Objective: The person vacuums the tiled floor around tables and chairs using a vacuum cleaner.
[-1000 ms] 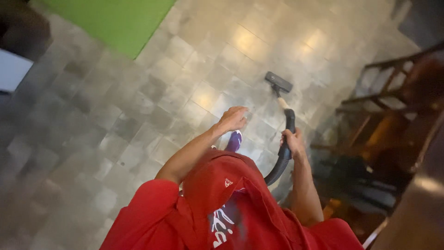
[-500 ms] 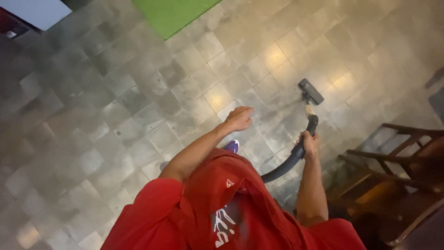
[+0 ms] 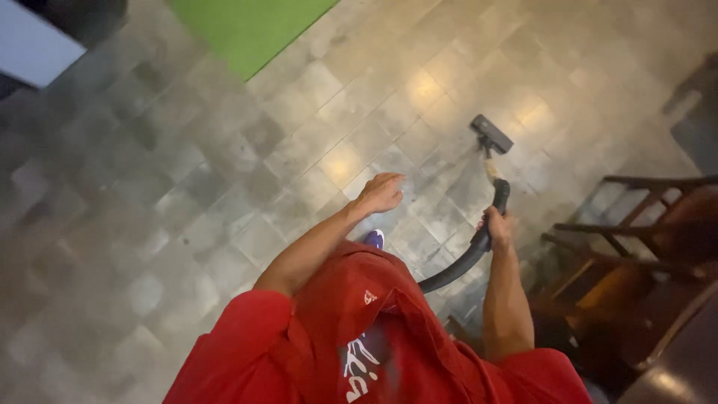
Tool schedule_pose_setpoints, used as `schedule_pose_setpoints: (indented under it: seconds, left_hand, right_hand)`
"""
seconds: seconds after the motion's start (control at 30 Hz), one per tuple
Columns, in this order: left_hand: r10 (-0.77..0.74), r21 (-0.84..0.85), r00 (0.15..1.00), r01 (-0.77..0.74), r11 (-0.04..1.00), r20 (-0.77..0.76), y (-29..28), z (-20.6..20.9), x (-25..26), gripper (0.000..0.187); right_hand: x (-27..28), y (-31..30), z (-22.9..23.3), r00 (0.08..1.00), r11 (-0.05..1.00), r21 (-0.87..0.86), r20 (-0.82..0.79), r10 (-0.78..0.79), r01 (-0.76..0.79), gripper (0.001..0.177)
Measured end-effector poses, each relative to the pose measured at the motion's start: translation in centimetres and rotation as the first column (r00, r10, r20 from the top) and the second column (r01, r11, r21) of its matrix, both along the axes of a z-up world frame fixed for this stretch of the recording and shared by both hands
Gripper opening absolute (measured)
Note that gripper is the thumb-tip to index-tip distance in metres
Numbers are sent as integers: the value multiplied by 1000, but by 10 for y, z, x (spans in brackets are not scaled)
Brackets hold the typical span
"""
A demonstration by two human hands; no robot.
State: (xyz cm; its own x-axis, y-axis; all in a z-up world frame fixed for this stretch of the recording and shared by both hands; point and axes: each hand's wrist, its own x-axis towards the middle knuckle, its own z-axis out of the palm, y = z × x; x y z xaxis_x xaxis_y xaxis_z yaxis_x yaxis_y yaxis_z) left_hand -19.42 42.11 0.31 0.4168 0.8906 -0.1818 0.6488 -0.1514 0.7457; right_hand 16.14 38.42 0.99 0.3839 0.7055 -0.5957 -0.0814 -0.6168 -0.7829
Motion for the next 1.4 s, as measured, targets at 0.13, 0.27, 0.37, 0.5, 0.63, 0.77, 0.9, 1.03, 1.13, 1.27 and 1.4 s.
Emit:
schedule_pose_setpoints:
  seconds: [0.13,0.27,0.37,0.5,0.63,0.77,0.9,1.03,1.13,1.27,1.4]
  left_hand:
    - [-104,-15,994,105,994,30,14,6,-1,54]
    - [-232,-17,973,232,973,19,25,6,7,55]
    - [-337,32,940,335,942,50,25,-3,19,52]
    - [-432,107,896,422,900,101,22,-14,33,49]
    - [-486,52,869,484,874,90,24,-14,42,51]
    - [-512,45,856,510,859,74,30,-15,51,51]
    - [-489,-5,870,490,872,64,45,-15,66,49]
    - [-466,-11,883,467,884,52,72,-8,85,52]
    - [-446,-23,894,447,894,28,99,-1,106,51]
    - [-388,-31,921,389,921,45,128,9,135,53]
    - [-324,-4,944,325,946,55,153,11,170,51]
  right_hand:
    - [-15,-36,2,998,1000,31,68,-5,3,16]
    - [-46,-80,14,988,998,-16,144,-59,61,19]
    - [-74,-119,33,979,994,-42,186,-89,99,21]
    - [-105,-151,56,979,988,-54,152,-132,142,26]
    - [-124,-165,68,971,982,-79,181,-157,173,25]
    - [-123,-154,68,969,982,-68,185,-163,178,25]
    - [-99,-123,59,970,980,-70,169,-175,189,27]
    - [-60,-78,41,972,983,-40,160,-172,180,29]
    - [-19,-36,24,975,990,-13,175,-138,143,31]
    - [39,8,10,981,993,47,159,-112,106,31]
    - [95,52,5,976,998,25,207,-64,60,29]
